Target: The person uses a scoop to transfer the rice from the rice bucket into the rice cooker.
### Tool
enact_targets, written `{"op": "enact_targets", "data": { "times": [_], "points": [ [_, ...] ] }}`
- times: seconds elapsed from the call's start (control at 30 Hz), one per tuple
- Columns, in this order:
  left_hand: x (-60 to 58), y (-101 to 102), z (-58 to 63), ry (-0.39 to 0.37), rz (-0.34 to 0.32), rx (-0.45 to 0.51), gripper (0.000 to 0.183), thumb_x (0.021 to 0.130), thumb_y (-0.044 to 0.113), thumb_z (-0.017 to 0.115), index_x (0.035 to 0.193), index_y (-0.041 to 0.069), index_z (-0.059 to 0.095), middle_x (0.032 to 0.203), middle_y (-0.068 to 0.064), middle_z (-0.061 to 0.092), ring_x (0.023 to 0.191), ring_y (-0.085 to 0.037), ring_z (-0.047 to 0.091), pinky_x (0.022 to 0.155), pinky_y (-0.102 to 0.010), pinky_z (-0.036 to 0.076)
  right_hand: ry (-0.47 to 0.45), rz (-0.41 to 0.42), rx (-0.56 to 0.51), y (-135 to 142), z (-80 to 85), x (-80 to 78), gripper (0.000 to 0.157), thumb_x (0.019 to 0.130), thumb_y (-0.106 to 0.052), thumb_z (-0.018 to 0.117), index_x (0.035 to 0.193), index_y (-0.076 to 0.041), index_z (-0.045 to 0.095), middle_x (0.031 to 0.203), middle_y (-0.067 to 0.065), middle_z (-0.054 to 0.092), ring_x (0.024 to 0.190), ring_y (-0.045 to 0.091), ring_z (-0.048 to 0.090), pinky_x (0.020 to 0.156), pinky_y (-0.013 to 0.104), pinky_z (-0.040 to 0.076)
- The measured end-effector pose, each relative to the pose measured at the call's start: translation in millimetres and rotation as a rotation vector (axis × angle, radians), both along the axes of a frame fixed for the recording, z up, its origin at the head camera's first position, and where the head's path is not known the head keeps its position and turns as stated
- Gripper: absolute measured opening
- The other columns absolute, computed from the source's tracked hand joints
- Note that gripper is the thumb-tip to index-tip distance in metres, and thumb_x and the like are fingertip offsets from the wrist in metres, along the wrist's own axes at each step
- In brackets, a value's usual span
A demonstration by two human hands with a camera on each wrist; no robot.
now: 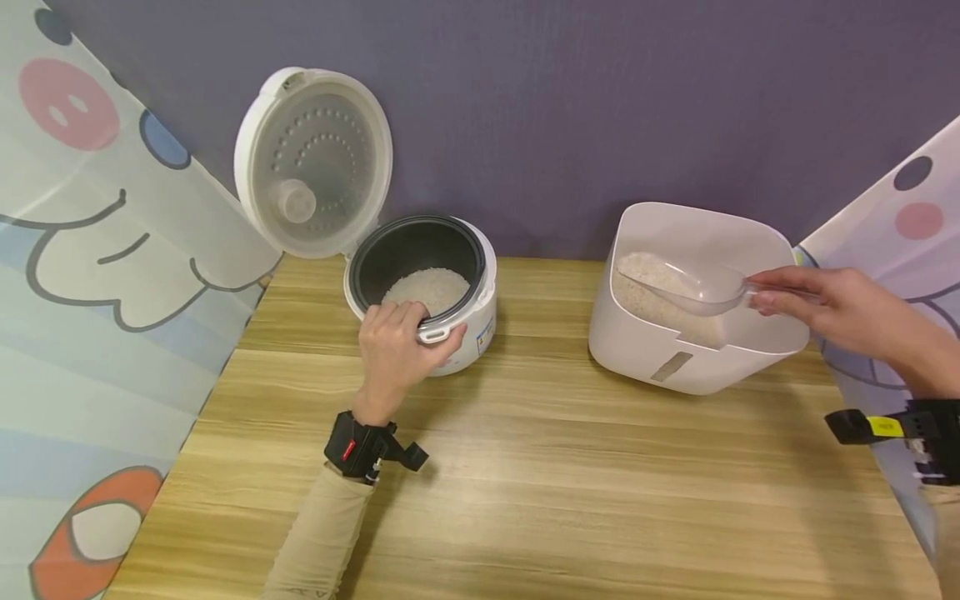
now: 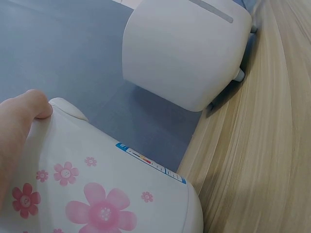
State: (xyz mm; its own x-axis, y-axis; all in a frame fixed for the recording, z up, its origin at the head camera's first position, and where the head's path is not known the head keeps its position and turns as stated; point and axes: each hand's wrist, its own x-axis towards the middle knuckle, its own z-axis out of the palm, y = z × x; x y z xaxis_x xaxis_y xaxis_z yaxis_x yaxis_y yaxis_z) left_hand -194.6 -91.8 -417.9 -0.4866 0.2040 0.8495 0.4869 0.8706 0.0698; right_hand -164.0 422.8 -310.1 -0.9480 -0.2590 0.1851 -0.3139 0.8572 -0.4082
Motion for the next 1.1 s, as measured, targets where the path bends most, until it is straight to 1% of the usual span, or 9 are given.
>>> {"op": "enact_targets", "data": {
  "times": [0.17, 0.27, 0.4, 0.47, 0.63, 0.67, 0.7, 0.97, 1.1],
  "points": [
    [0.4, 0, 0.2, -0.002, -0.001, -0.005, 0.055, 0.085, 0.058, 0.064, 0.067, 0.007, 0.054, 0.060, -0.004, 0.061, 0.057, -0.026, 0.058, 0.060, -0.037, 0.043, 0.014, -0.026, -0.005, -3, 7.3, 1.6, 0.025, 0.099, -0.002, 0.064, 0.123, -0.010, 0.071, 0.083, -0.042, 0.058, 0.079, -0.032, 0.050, 0.068, -0.003, 0.036],
    [0.3, 0, -0.2, -0.003, -0.004, -0.005, 0.055, 0.085, 0.058, 0.065, 0.067, 0.008, 0.054, 0.060, -0.004, 0.061, 0.057, -0.025, 0.058, 0.060, -0.037, 0.043, 0.039, -0.020, 0.028, -4, 12.5, 2.5, 0.026, 0.099, -0.003, 0.064, 0.125, 0.002, 0.068, 0.084, -0.044, 0.056, 0.080, -0.034, 0.047, 0.066, -0.003, 0.035],
    [-0.5, 0, -0.3, -0.003, -0.006, -0.002, 0.055, 0.085, 0.058, 0.065, 0.066, 0.008, 0.054, 0.060, -0.004, 0.061, 0.057, -0.026, 0.058, 0.060, -0.037, 0.043, 0.095, 0.027, 0.045, -6, 19.4, 2.7, 0.029, 0.099, -0.001, 0.064, 0.126, 0.009, 0.066, 0.087, -0.045, 0.054, 0.081, -0.034, 0.047, 0.068, -0.004, 0.036],
    [-1.0, 0, -0.7, 0.002, -0.005, -0.001, 0.055, 0.084, 0.058, 0.065, 0.066, 0.008, 0.054, 0.060, -0.004, 0.061, 0.057, -0.026, 0.057, 0.060, -0.037, 0.043, 0.103, 0.036, 0.056, -9, 23.3, 1.9, 0.029, 0.100, -0.001, 0.063, 0.128, 0.003, 0.067, 0.088, -0.044, 0.054, 0.081, -0.034, 0.047, 0.069, -0.005, 0.035],
    [-1.1, 0, -0.6, 0.006, -0.009, 0.000, 0.055, 0.084, 0.058, 0.066, 0.066, 0.008, 0.053, 0.060, -0.004, 0.061, 0.056, -0.025, 0.057, 0.059, -0.037, 0.042, 0.079, 0.040, 0.102, -19, 36.0, -2.1, 0.031, 0.100, -0.003, 0.064, 0.130, 0.003, 0.067, 0.084, -0.041, 0.055, 0.079, -0.033, 0.046, 0.067, -0.004, 0.035],
    [-1.1, 0, -0.5, 0.005, -0.010, -0.002, 0.055, 0.084, 0.058, 0.066, 0.066, 0.008, 0.053, 0.060, -0.004, 0.060, 0.056, -0.025, 0.056, 0.059, -0.037, 0.042, 0.071, 0.044, 0.103, -23, 38.5, -3.2, 0.031, 0.100, -0.003, 0.064, 0.128, 0.008, 0.065, 0.084, -0.040, 0.057, 0.079, -0.033, 0.045, 0.067, -0.004, 0.035],
    [-1.0, 0, -0.3, 0.003, -0.011, -0.004, 0.055, 0.084, 0.058, 0.066, 0.066, 0.008, 0.052, 0.060, -0.004, 0.060, 0.056, -0.025, 0.056, 0.059, -0.037, 0.042, 0.065, 0.050, 0.108, -26, 40.5, -3.9, 0.031, 0.099, -0.003, 0.065, 0.127, 0.009, 0.065, 0.083, -0.039, 0.058, 0.080, -0.032, 0.045, 0.067, -0.004, 0.036],
    [-0.8, -1, 0.1, 0.006, -0.001, -0.009, 0.055, 0.084, 0.058, 0.066, 0.066, 0.008, 0.053, 0.060, -0.004, 0.061, 0.056, -0.026, 0.057, 0.059, -0.037, 0.042, 0.092, 0.219, 0.073, -62, 51.6, -16.3, 0.027, 0.097, -0.001, 0.067, 0.123, -0.003, 0.071, 0.092, -0.034, 0.067, 0.086, -0.025, 0.055, 0.066, 0.004, 0.039],
    [-0.2, -1, 0.5, 0.002, 0.002, -0.011, 0.055, 0.084, 0.058, 0.066, 0.066, 0.008, 0.053, 0.061, -0.004, 0.061, 0.056, -0.026, 0.057, 0.059, -0.037, 0.042, 0.094, 0.277, 0.084, -84, 55.6, -25.7, 0.025, 0.096, -0.002, 0.069, 0.121, -0.003, 0.073, 0.097, -0.033, 0.067, 0.085, -0.022, 0.057, 0.067, 0.004, 0.040]
  ]
}}
